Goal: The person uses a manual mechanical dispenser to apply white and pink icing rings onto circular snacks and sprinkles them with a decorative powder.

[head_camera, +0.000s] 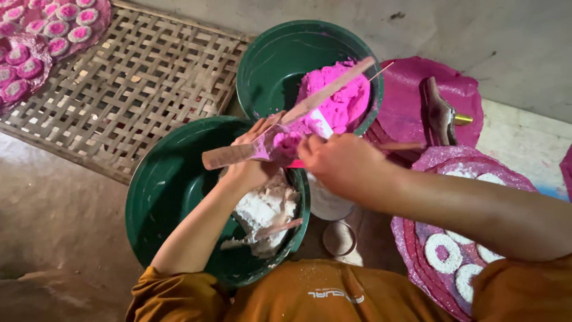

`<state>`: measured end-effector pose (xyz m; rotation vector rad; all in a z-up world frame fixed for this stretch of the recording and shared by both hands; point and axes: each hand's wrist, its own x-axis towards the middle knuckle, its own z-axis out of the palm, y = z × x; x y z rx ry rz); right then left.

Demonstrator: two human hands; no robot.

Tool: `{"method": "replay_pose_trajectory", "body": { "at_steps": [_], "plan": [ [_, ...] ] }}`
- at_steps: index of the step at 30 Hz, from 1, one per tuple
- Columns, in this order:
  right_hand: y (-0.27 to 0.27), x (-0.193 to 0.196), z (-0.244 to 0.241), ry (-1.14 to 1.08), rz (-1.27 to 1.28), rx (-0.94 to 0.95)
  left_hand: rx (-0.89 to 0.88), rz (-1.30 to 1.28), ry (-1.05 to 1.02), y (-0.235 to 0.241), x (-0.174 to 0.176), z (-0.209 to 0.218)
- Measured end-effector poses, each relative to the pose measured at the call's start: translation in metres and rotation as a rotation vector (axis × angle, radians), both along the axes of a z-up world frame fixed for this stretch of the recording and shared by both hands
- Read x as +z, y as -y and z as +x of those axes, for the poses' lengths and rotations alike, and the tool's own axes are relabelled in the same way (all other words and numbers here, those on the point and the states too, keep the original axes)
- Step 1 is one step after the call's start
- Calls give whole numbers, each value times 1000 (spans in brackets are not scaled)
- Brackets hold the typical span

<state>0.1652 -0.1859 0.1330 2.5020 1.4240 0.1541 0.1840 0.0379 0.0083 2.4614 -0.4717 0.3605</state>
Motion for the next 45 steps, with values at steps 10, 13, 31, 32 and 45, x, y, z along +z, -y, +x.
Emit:
{"method": "replay_pose_trajectory", "body": {
  "at_steps": [10, 13, 31, 32, 45],
  "plan": [
    [16, -7, 12, -413, 883, -179, 38, -119, 336, -45, -10, 50],
    [6, -71, 3, -563, 1048, -206, 248, 60, 269, -36, -10, 52],
    [33, -123, 44, -783, 1020, -417, 514, 75, 226, -58, -32, 103],
    [40, -117, 55, -877, 946, -583, 544, -98, 154, -68, -33, 106],
    [22, -59, 63, -1082, 1955, 424, -605, -1404, -1085, 63, -3, -6]
  ]
}}
